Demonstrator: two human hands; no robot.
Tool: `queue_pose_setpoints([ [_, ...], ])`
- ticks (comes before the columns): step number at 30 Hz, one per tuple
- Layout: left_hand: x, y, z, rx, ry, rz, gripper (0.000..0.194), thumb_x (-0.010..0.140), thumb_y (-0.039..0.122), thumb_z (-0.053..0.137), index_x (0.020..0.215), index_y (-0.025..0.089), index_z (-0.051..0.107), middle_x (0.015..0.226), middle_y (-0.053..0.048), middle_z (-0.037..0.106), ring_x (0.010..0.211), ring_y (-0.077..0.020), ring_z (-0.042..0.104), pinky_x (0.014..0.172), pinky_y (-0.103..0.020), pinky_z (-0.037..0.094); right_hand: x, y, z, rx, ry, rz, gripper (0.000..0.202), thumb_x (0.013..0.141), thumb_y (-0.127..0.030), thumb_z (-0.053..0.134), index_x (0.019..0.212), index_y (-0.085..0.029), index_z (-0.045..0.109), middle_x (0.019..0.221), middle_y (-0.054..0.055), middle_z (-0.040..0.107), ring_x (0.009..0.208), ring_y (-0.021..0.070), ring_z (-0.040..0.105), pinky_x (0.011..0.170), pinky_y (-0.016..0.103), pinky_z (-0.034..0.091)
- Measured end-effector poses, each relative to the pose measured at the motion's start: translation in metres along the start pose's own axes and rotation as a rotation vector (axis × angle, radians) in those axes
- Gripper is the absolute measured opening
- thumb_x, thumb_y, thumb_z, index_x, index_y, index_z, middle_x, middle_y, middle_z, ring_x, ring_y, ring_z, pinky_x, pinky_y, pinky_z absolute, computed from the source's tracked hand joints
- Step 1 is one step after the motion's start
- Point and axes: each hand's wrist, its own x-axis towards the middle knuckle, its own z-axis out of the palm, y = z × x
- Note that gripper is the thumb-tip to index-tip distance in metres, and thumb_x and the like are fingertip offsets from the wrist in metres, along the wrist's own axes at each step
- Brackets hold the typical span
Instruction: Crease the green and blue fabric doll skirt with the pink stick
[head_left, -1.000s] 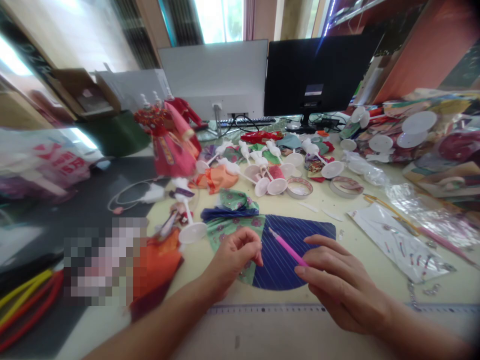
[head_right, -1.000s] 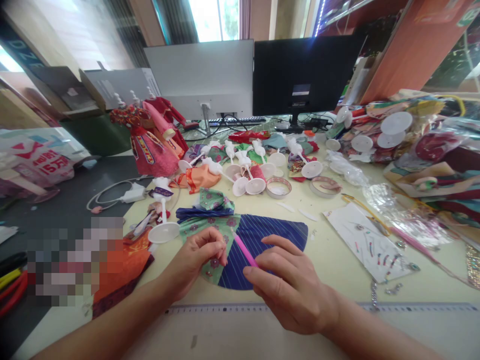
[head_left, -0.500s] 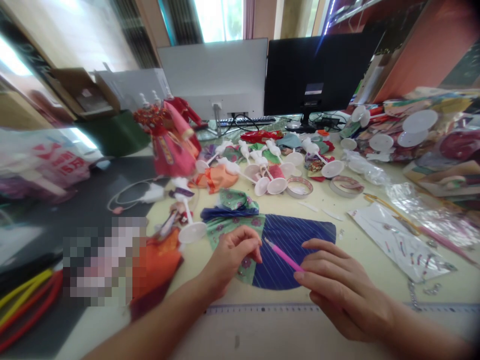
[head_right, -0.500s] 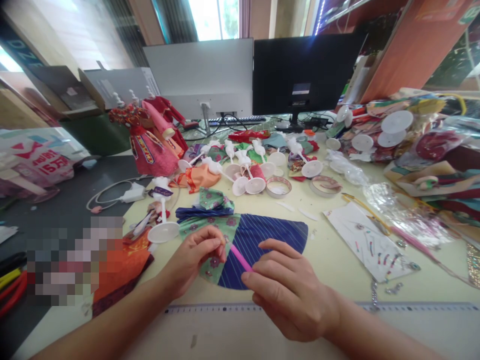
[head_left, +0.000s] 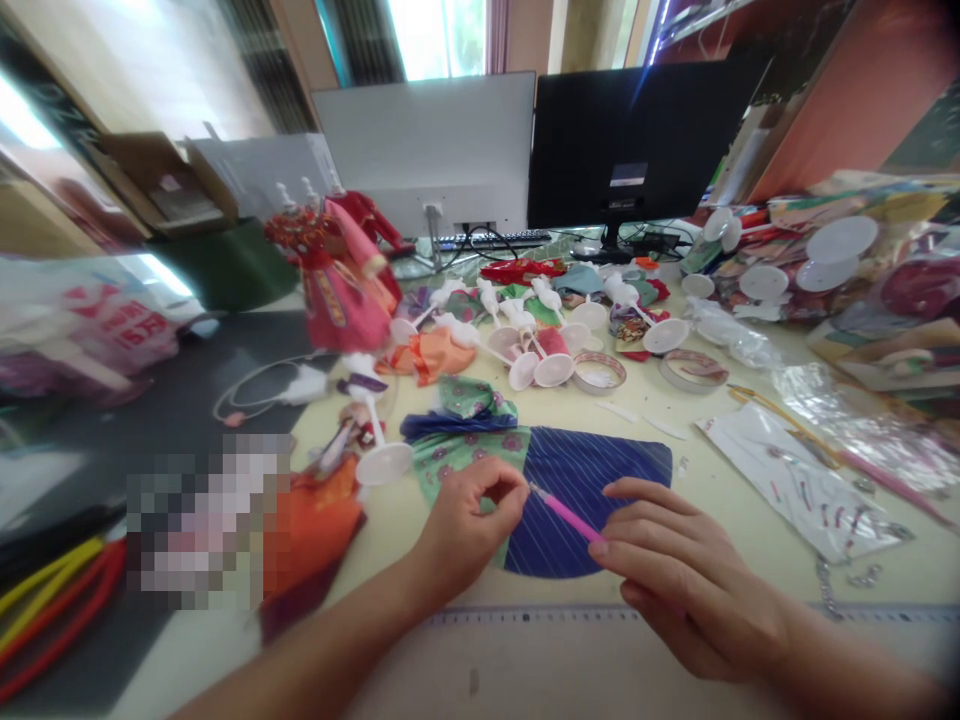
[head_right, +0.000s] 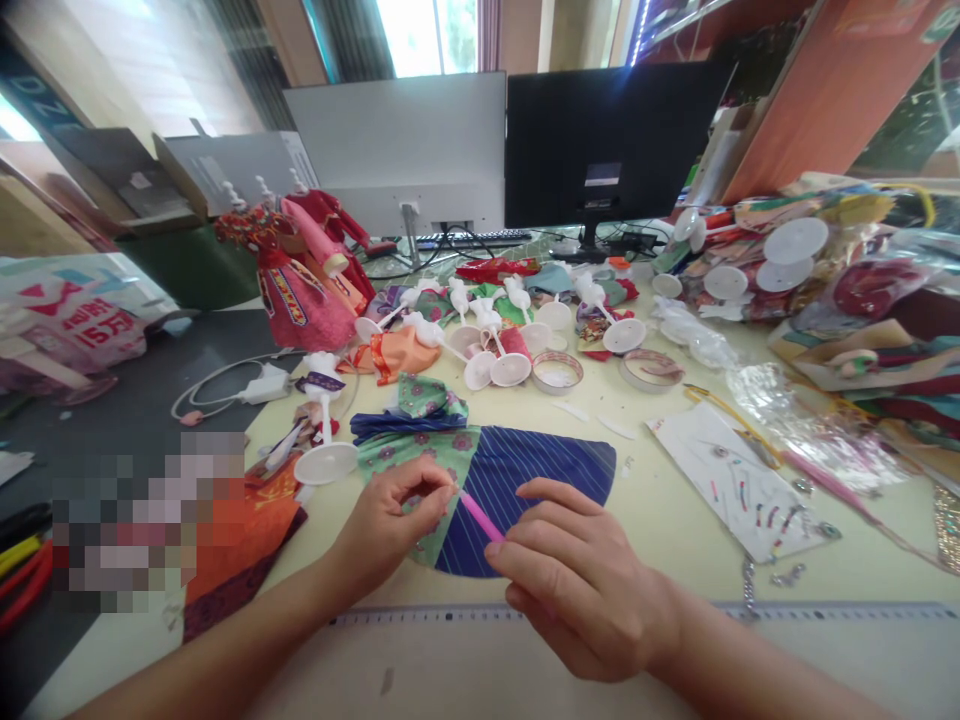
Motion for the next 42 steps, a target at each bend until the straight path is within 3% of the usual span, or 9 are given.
queue_pose_setpoints([
  [4, -0.001, -0.001, 0.0, 0.096, 0.019, 0.084, 0.015, 0.082, 0.021, 0.051, 0.069, 0.019, 0.058, 0.066, 0.001, 0.056, 0.065, -0.0125, 0.052, 0.066, -0.024, 0.04, -0.001, 0.0, 0.0, 0.017, -0.014, -0.006, 0.021, 0.088, -0.013, 0.042, 0.106, -0.011, 0.053, 0.073, 0.004, 0.065, 0.068, 0.0147, 0.06, 0.087, 0.042, 0.047],
  [11, -0.003, -0.005, 0.002, 0.144, 0.025, 0.107, 0.014, 0.082, 0.02, 0.051, 0.072, 0.019, 0.06, 0.069, 0.0, 0.061, 0.067, -0.013, 0.055, 0.072, -0.025, 0.041, -0.003, 0.001, 0.001, 0.022, -0.024, 0.009, 0.022, 0.085, -0.01, 0.043, 0.105, -0.011, 0.053, 0.073, 0.004, 0.064, 0.068, 0.0146, 0.059, 0.087, 0.042, 0.047],
  [23, -0.001, -0.006, 0.0, 0.167, -0.001, 0.107, 0.012, 0.081, 0.017, 0.049, 0.073, 0.017, 0.058, 0.068, 0.002, 0.059, 0.066, -0.0106, 0.054, 0.064, -0.022, 0.042, -0.004, 0.004, 0.0, 0.047, 0.006, 0.04, 0.025, 0.076, -0.003, 0.047, 0.1, -0.008, 0.055, 0.073, 0.005, 0.061, 0.066, 0.0142, 0.057, 0.085, 0.042, 0.047],
  [26, 0.002, -0.002, -0.009, 0.187, -0.086, 0.084, 0.012, 0.081, 0.018, 0.05, 0.072, 0.017, 0.058, 0.067, 0.002, 0.059, 0.065, -0.0103, 0.054, 0.061, -0.021, 0.041, -0.004, 0.004, 0.001, 0.127, 0.026, 0.098, 0.025, 0.076, -0.002, 0.046, 0.099, -0.009, 0.055, 0.072, 0.004, 0.06, 0.065, 0.0138, 0.056, 0.084, 0.043, 0.047],
  [31, 0.001, 0.014, -0.034, 0.248, -0.386, 0.1, 0.011, 0.081, 0.018, 0.051, 0.079, 0.018, 0.062, 0.079, 0.001, 0.065, 0.074, -0.011, 0.057, 0.065, -0.021, 0.042, -0.004, 0.001, 0.004, 0.225, -0.043, 0.184, 0.021, 0.079, -0.003, 0.044, 0.093, -0.012, 0.058, 0.066, 0.002, 0.057, 0.063, 0.0131, 0.055, 0.083, 0.04, 0.048],
  [36, -0.001, 0.024, -0.057, 0.366, -0.662, 0.123, 0.014, 0.08, 0.015, 0.052, 0.084, 0.019, 0.064, 0.083, 0.003, 0.067, 0.075, -0.0095, 0.058, 0.068, -0.019, 0.042, -0.004, -0.002, 0.007, 0.273, -0.115, 0.173, 0.021, 0.078, -0.003, 0.045, 0.092, -0.013, 0.057, 0.065, 0.002, 0.056, 0.062, 0.0131, 0.054, 0.084, 0.04, 0.047],
  [42, 0.002, 0.018, -0.069, 0.391, -0.675, 0.059, 0.016, 0.084, 0.02, 0.051, 0.09, 0.022, 0.065, 0.086, 0.004, 0.068, 0.078, -0.0095, 0.06, 0.067, -0.018, 0.043, -0.003, -0.005, 0.01, 0.261, -0.232, 0.122, 0.023, 0.077, -0.004, 0.044, 0.094, -0.013, 0.057, 0.068, 0.004, 0.059, 0.065, 0.015, 0.054, 0.083, 0.04, 0.046],
])
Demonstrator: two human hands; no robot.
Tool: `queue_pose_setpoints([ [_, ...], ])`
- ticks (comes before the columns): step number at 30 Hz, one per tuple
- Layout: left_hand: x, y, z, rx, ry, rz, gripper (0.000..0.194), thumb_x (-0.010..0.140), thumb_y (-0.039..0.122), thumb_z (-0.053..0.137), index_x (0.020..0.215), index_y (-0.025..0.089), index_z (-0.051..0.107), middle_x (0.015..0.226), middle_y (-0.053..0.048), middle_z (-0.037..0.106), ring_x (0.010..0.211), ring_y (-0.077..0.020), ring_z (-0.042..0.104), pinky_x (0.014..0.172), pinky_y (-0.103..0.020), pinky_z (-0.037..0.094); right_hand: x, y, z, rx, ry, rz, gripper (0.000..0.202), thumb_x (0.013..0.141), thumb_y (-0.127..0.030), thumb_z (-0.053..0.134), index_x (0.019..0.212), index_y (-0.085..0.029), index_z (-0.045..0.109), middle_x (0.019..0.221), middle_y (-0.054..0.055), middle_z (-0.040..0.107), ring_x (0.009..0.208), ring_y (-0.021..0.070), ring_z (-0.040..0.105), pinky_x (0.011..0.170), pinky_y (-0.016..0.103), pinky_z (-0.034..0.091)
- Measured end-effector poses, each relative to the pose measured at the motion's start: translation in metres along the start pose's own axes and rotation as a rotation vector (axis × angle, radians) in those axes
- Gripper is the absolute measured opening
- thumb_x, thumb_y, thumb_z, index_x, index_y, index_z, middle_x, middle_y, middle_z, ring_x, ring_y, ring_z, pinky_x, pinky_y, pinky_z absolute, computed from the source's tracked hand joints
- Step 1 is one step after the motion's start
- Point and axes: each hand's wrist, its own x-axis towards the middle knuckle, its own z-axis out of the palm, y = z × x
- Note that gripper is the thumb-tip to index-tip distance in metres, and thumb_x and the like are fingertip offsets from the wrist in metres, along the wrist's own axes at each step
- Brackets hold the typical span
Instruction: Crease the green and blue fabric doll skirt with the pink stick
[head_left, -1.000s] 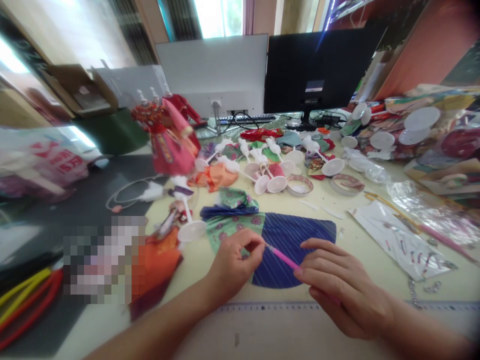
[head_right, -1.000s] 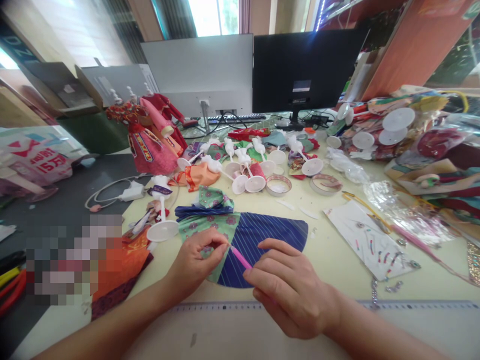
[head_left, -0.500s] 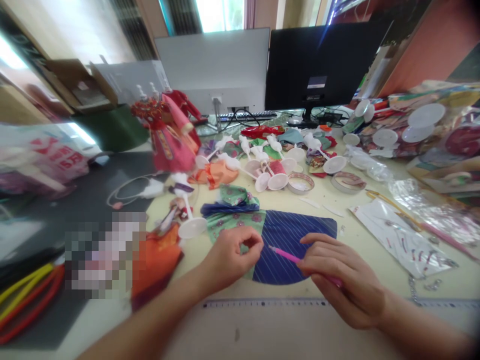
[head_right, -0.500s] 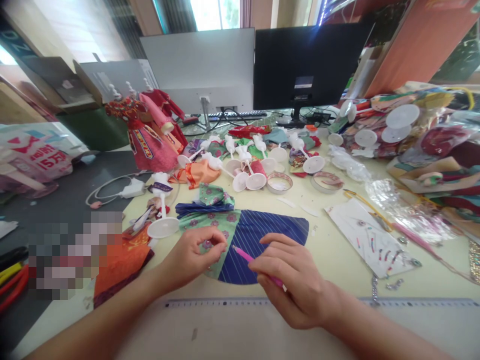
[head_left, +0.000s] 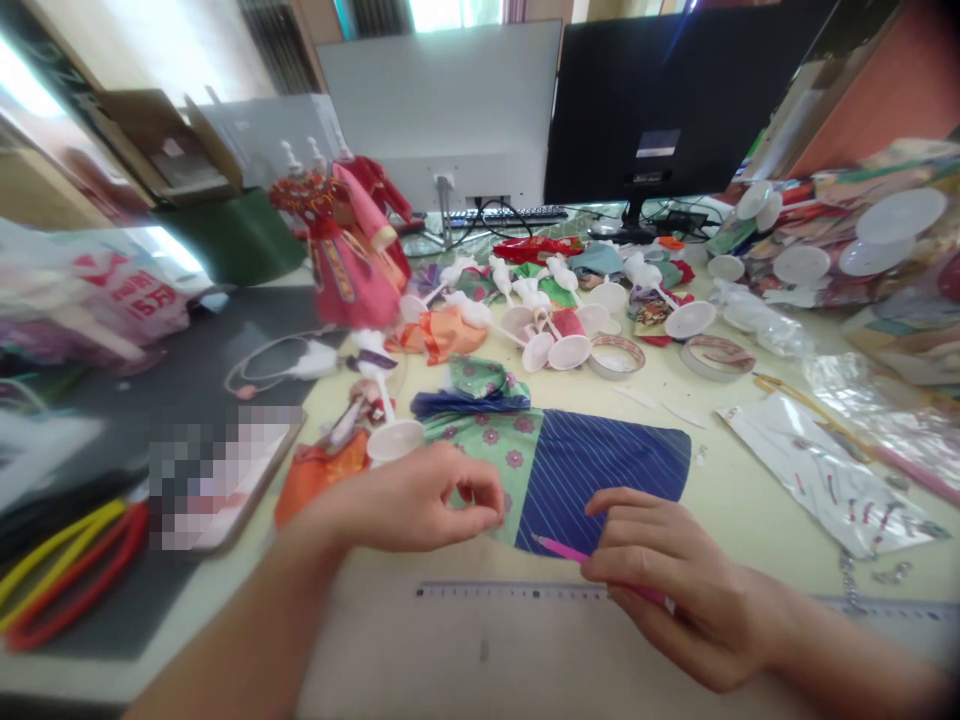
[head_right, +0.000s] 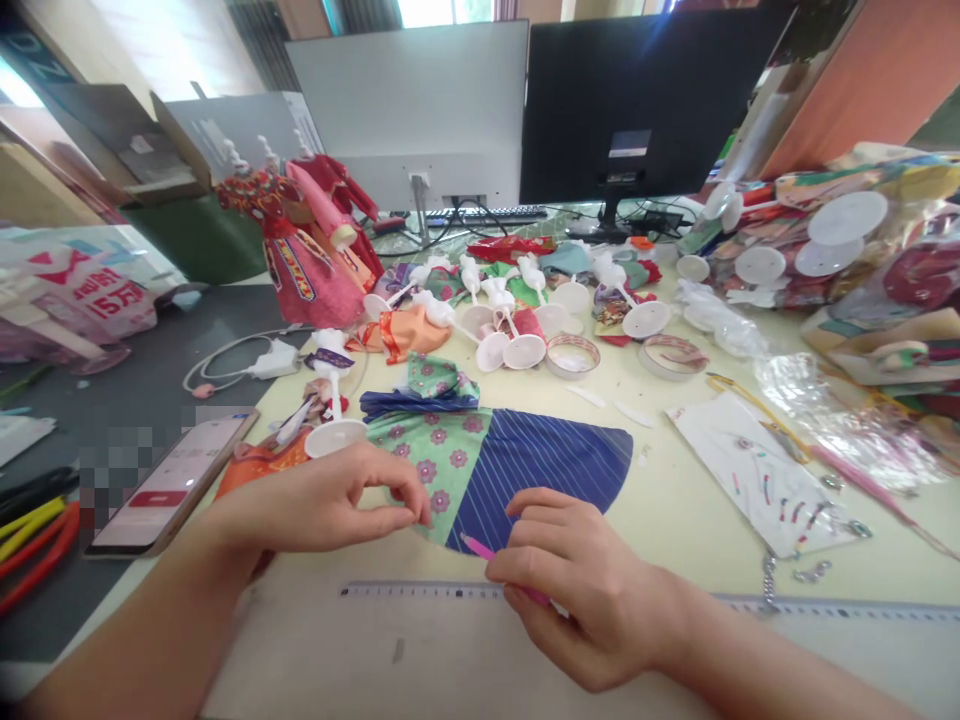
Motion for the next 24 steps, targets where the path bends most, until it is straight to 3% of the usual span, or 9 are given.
queue_pose_setpoints([
  [13, 0.007, 0.004, 0.008, -0.017, -0.104, 0.046, 0.014, 0.082, 0.016, 0.052, 0.088, 0.018, 0.065, 0.087, 0.002, 0.069, 0.078, -0.0099, 0.06, 0.071, -0.02, 0.043, 0.005, -0.002, 0.003, -0.006, -0.067, -0.035, 0.028, 0.075, -0.002, 0.042, 0.097, -0.012, 0.057, 0.072, 0.007, 0.062, 0.072, 0.0176, 0.058, 0.084, 0.039, 0.046],
  [24, 0.009, 0.001, 0.01, 0.001, -0.1, 0.036, 0.015, 0.082, 0.019, 0.052, 0.09, 0.021, 0.065, 0.088, 0.001, 0.069, 0.081, -0.0121, 0.06, 0.072, -0.022, 0.043, 0.004, -0.001, 0.003, -0.024, -0.072, -0.032, 0.026, 0.076, -0.003, 0.042, 0.096, -0.013, 0.056, 0.071, 0.006, 0.061, 0.07, 0.0171, 0.059, 0.084, 0.039, 0.047],
])
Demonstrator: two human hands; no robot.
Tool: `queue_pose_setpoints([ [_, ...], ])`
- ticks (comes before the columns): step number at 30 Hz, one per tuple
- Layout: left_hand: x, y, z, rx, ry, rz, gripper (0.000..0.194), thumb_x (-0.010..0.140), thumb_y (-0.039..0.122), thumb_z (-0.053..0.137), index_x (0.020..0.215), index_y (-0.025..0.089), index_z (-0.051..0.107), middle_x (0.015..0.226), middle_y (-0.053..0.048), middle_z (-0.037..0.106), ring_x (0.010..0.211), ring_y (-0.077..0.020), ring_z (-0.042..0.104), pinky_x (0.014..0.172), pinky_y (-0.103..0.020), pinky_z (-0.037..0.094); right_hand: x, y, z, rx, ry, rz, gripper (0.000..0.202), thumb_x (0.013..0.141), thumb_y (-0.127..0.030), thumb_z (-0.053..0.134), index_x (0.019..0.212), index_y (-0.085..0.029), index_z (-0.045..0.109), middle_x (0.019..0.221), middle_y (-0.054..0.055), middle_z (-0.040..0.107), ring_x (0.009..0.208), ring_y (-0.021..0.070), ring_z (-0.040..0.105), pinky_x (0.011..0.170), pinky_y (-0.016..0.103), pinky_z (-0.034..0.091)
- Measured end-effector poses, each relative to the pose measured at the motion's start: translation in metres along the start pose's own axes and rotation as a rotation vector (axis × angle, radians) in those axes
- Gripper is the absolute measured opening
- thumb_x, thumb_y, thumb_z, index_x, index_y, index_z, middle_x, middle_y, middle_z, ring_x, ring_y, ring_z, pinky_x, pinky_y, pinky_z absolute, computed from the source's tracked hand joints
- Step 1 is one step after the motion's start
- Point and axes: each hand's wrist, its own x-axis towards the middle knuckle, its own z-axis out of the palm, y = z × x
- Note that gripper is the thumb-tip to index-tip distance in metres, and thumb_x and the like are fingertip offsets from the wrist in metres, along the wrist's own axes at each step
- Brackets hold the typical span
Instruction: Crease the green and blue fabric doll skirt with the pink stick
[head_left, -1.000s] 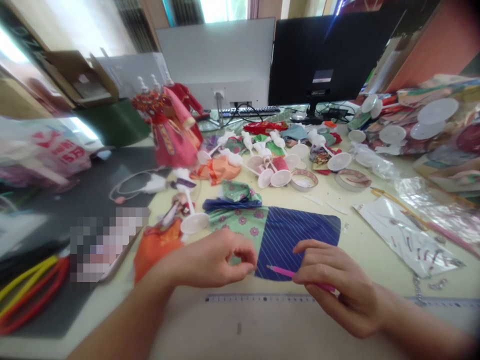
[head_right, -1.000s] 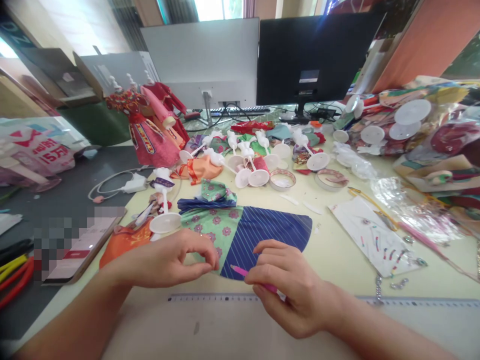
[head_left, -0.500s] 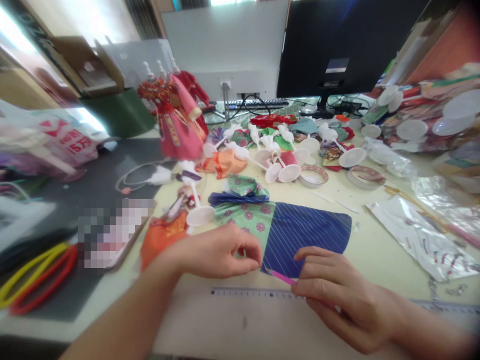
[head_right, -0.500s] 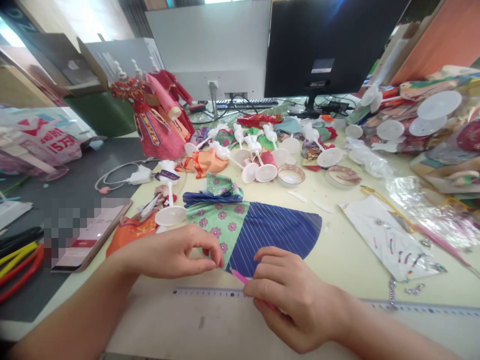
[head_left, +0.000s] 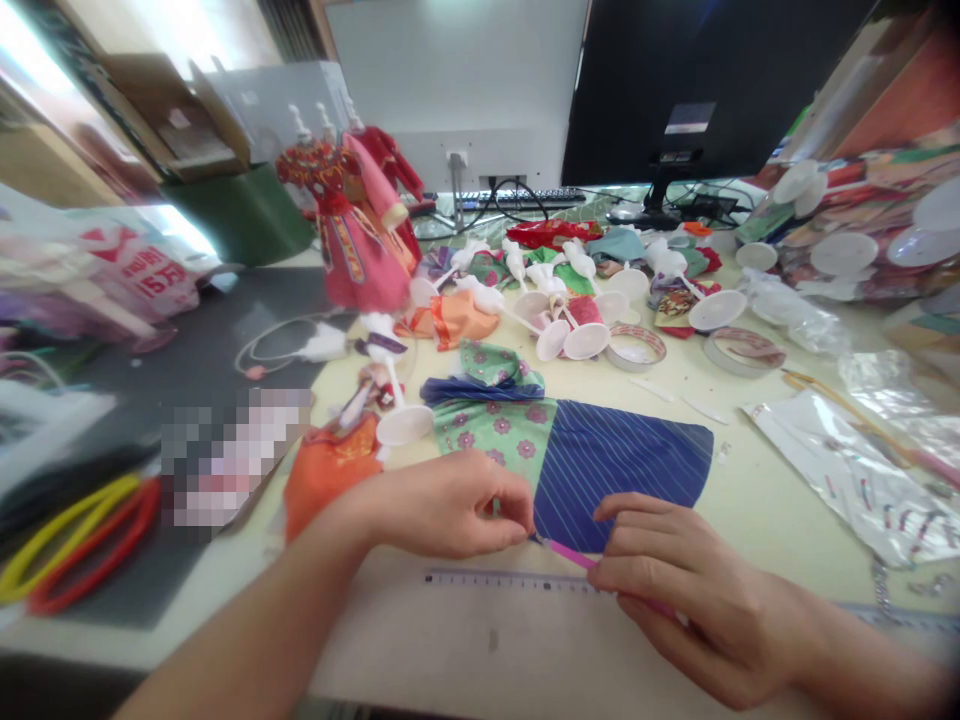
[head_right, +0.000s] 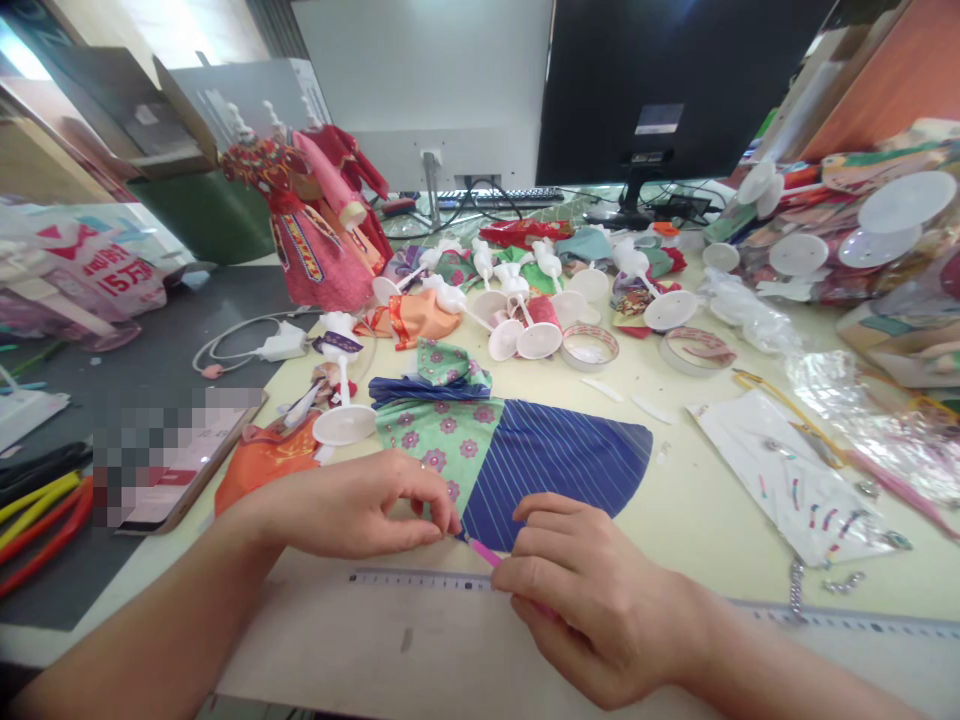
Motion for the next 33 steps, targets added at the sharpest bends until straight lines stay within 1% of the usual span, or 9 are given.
queue_pose_setpoints([
  [6, -0.0002, 0.0009, 0.0023, 0.02, 0.001, -0.016, 0.016, 0.082, 0.02, 0.052, 0.09, 0.022, 0.065, 0.087, 0.001, 0.069, 0.08, -0.0131, 0.06, 0.072, -0.024, 0.043, -0.0002, -0.0002, -0.0004, -0.001, 0.011, 0.005, 0.026, 0.077, -0.003, 0.043, 0.097, -0.013, 0.056, 0.072, 0.006, 0.062, 0.073, 0.0177, 0.06, 0.084, 0.039, 0.048],
  [10, 0.0011, 0.0024, 0.0041, 0.048, 0.01, -0.016, 0.015, 0.082, 0.019, 0.051, 0.087, 0.021, 0.065, 0.085, 0.002, 0.069, 0.08, -0.0124, 0.059, 0.071, -0.023, 0.042, 0.0002, 0.0006, 0.0009, 0.015, -0.006, 0.008, 0.026, 0.078, -0.004, 0.042, 0.098, -0.013, 0.056, 0.072, 0.006, 0.061, 0.071, 0.0172, 0.059, 0.083, 0.039, 0.048],
  [16, 0.0016, 0.0029, 0.0046, 0.065, 0.006, -0.016, 0.014, 0.082, 0.018, 0.051, 0.086, 0.02, 0.064, 0.084, 0.002, 0.069, 0.078, -0.0116, 0.059, 0.07, -0.022, 0.041, -0.0015, 0.0005, 0.0015, 0.007, -0.025, 0.032, 0.024, 0.08, -0.004, 0.042, 0.098, -0.012, 0.056, 0.074, 0.007, 0.061, 0.077, 0.0181, 0.06, 0.084, 0.039, 0.047],
  [26, 0.0013, 0.0018, 0.0059, 0.055, 0.01, -0.03, 0.015, 0.082, 0.019, 0.05, 0.086, 0.02, 0.065, 0.084, 0.001, 0.069, 0.078, -0.0125, 0.059, 0.069, -0.023, 0.042, -0.0018, 0.0018, 0.0003, 0.024, -0.03, 0.06, 0.022, 0.081, -0.005, 0.041, 0.095, -0.014, 0.055, 0.072, 0.005, 0.06, 0.07, 0.0165, 0.058, 0.083, 0.039, 0.047],
  [33, 0.0009, 0.0011, 0.006, 0.041, 0.02, -0.019, 0.016, 0.082, 0.02, 0.05, 0.086, 0.02, 0.065, 0.083, 0.001, 0.068, 0.077, -0.0127, 0.059, 0.068, -0.023, 0.041, -0.0011, 0.0009, -0.0011, 0.02, -0.013, 0.053, 0.022, 0.081, -0.005, 0.04, 0.094, -0.014, 0.056, 0.069, 0.005, 0.06, 0.07, 0.017, 0.06, 0.082, 0.038, 0.047],
])
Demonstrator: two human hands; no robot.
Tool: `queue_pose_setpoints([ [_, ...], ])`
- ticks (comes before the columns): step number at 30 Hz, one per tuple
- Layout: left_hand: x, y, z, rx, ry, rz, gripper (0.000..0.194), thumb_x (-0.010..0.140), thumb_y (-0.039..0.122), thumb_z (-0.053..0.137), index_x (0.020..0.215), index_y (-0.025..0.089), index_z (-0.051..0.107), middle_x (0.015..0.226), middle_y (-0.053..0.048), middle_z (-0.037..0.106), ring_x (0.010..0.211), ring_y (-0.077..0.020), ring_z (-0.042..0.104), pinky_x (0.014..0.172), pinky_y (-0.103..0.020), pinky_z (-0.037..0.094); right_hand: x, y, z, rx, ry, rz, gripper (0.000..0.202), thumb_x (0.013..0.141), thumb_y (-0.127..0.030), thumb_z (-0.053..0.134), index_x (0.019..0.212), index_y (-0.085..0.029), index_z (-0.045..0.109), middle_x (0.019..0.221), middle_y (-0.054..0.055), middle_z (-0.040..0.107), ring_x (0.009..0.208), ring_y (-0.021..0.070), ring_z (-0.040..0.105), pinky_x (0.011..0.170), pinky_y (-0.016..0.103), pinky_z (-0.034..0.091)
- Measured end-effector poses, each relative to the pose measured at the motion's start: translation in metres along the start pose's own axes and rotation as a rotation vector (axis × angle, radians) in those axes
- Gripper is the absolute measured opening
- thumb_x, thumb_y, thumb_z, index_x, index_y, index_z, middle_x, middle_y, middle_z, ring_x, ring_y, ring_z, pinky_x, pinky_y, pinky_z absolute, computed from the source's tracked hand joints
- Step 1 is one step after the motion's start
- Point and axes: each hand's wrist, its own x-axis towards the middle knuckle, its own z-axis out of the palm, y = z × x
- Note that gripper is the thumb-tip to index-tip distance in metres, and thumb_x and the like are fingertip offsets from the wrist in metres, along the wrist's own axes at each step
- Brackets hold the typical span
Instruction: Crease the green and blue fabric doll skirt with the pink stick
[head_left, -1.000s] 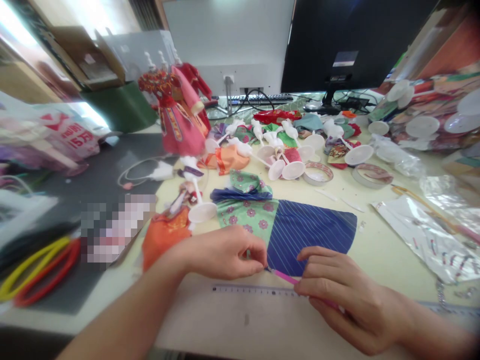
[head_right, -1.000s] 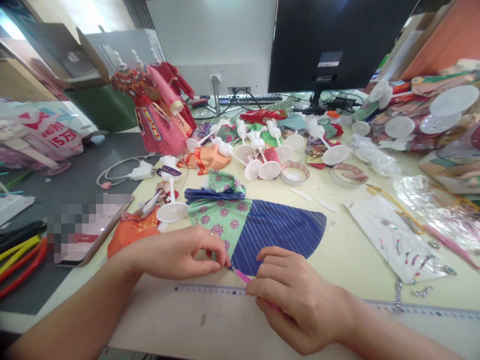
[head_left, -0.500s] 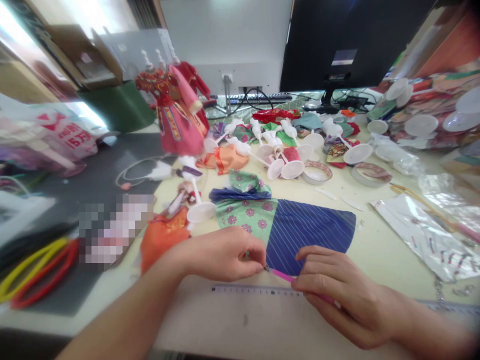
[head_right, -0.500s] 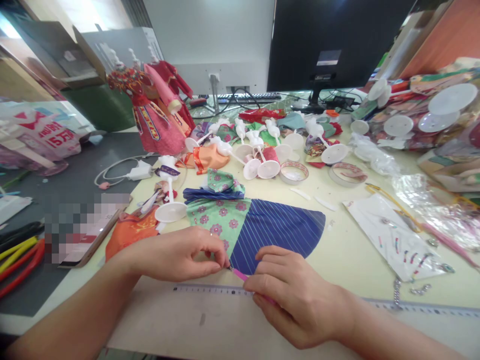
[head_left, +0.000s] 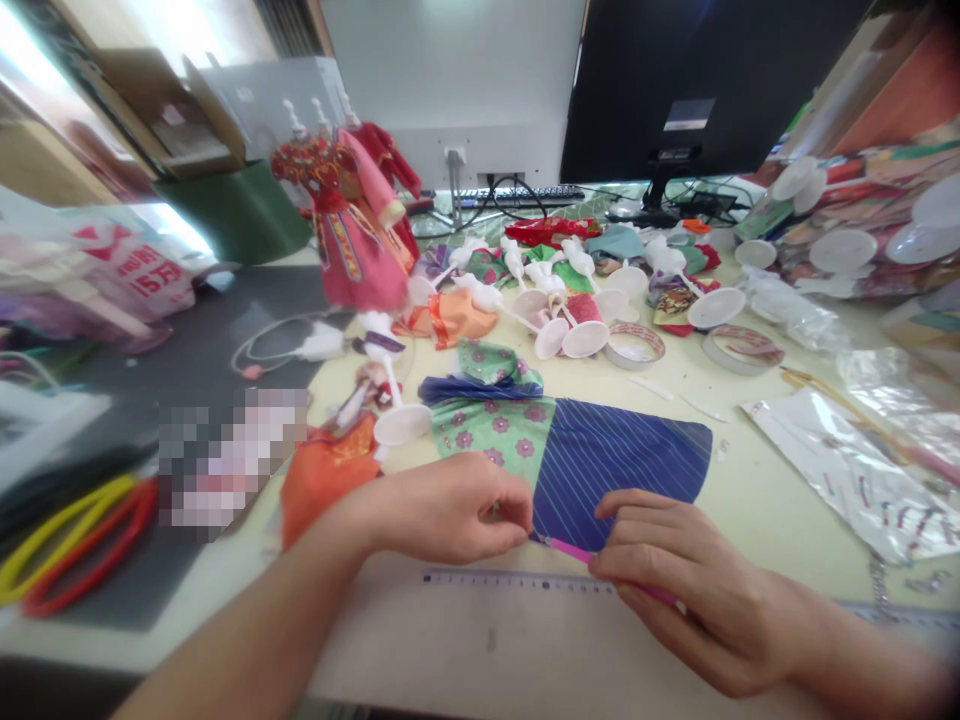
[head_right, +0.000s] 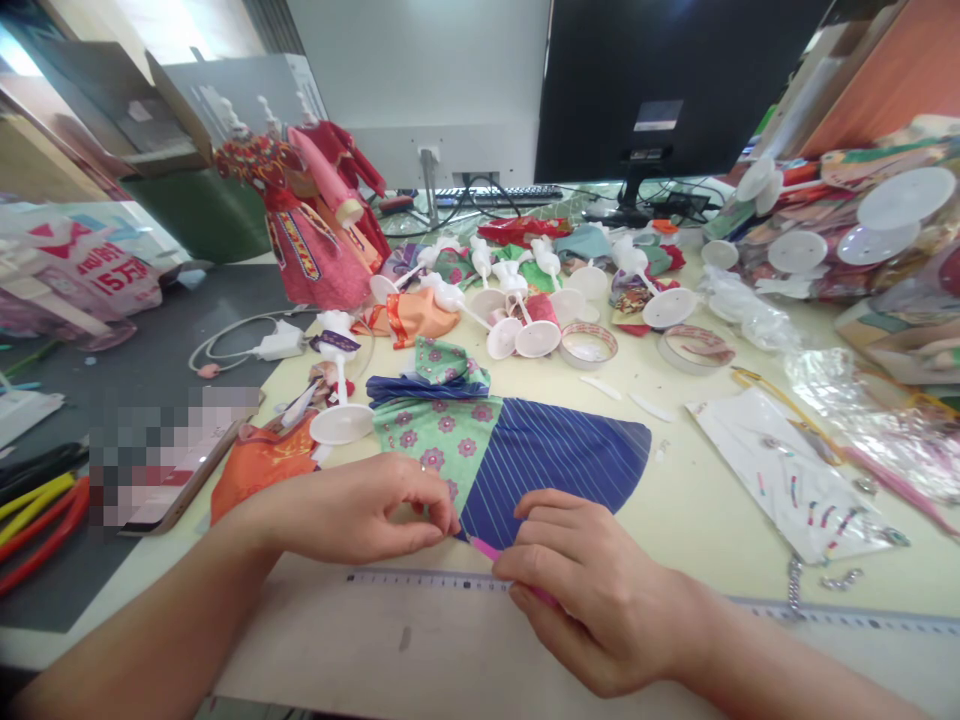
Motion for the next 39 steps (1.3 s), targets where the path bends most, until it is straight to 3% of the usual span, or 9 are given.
queue_pose_setpoints([
  [39, 0.0006, -0.0012, 0.0004, 0.041, -0.007, 0.007, 0.016, 0.083, 0.02, 0.049, 0.088, 0.02, 0.064, 0.083, 0.001, 0.068, 0.077, -0.0114, 0.059, 0.07, -0.021, 0.042, -0.0004, 0.0008, 0.0017, -0.04, 0.153, 0.096, 0.021, 0.082, -0.005, 0.041, 0.094, -0.015, 0.055, 0.075, 0.006, 0.064, 0.081, 0.0195, 0.062, 0.071, 0.032, 0.051],
])
